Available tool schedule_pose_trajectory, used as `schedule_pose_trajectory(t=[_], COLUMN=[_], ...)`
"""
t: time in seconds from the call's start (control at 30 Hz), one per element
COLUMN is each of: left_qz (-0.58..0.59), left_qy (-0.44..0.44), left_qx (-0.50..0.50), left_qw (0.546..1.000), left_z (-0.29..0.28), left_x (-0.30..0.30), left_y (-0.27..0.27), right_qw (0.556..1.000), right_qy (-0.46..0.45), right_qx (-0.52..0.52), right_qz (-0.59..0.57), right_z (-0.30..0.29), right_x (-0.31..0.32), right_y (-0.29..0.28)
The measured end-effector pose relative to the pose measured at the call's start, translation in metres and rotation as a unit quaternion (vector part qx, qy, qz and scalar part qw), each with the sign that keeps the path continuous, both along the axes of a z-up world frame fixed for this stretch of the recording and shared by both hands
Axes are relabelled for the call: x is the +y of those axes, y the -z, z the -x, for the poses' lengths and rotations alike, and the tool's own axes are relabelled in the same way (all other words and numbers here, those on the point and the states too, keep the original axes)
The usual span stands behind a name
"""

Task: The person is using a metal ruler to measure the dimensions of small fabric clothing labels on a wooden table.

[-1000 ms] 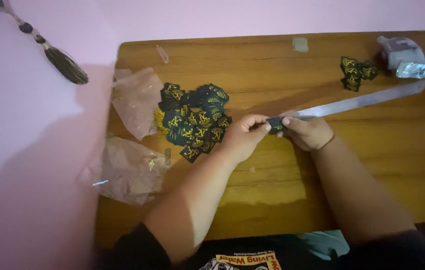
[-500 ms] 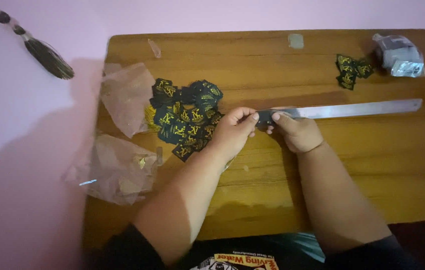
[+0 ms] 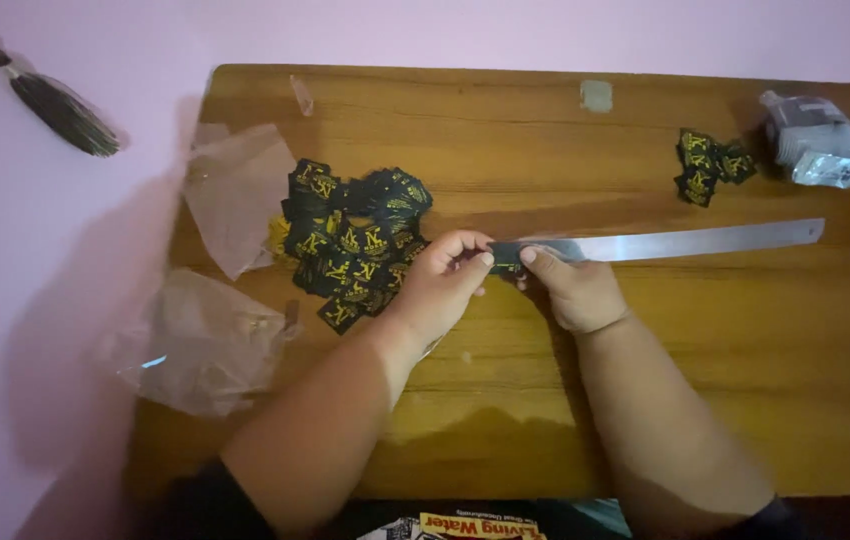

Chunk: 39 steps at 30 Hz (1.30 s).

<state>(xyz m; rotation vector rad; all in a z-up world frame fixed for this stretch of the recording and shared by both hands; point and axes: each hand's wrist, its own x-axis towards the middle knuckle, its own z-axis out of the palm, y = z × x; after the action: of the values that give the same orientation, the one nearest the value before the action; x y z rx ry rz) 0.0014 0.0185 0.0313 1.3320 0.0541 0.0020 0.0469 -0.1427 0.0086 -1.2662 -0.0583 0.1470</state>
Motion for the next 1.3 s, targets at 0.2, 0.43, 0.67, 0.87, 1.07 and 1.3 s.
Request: schedule_pose_trajectory(t=[0.2, 0.43, 0.67, 0.87, 1.07, 1.3], left_qz=[-0.011, 0.127, 0.207, 0.182, 0.127, 0.103], left_qy=[0.003, -0.04, -0.026, -0.015, -0.018, -0.024], left_qx=[0.017, 0.016, 0.053, 0.05, 0.059, 0.051], left_qw=[1.0, 0.991, 0.977, 0.982, 0.99, 0.993], left_z=[-0.001, -0.01, -0.014, -0.011, -0.015, -0.009], left_x=[-0.003, -0.005, -0.005, -0.001, 0.0, 0.0], left_y=[-0.003, 0.027, 0.034, 0.029, 0.04, 0.01], right_qw=[0.99, 0.991, 0.994, 0.991, 0.989, 0.993], right_qy=[-0.032, -0.071, -0.035, -0.048, -0.047, -0.039], right_qx=[-0.084, -0.074, -0.049, -0.095, -0.122, -0.091], right_qz=[0.112, 0.086, 0.091, 0.085, 0.067, 0.066], right_z=[-0.004, -0.005, 0.004, -0.002, -0.005, -0.002], right_x=[-0.011, -0.006, -0.013, 0.0, 0.002, 0.002], right_y=[0.017, 0.012, 0.014, 0.016, 0.013, 0.007])
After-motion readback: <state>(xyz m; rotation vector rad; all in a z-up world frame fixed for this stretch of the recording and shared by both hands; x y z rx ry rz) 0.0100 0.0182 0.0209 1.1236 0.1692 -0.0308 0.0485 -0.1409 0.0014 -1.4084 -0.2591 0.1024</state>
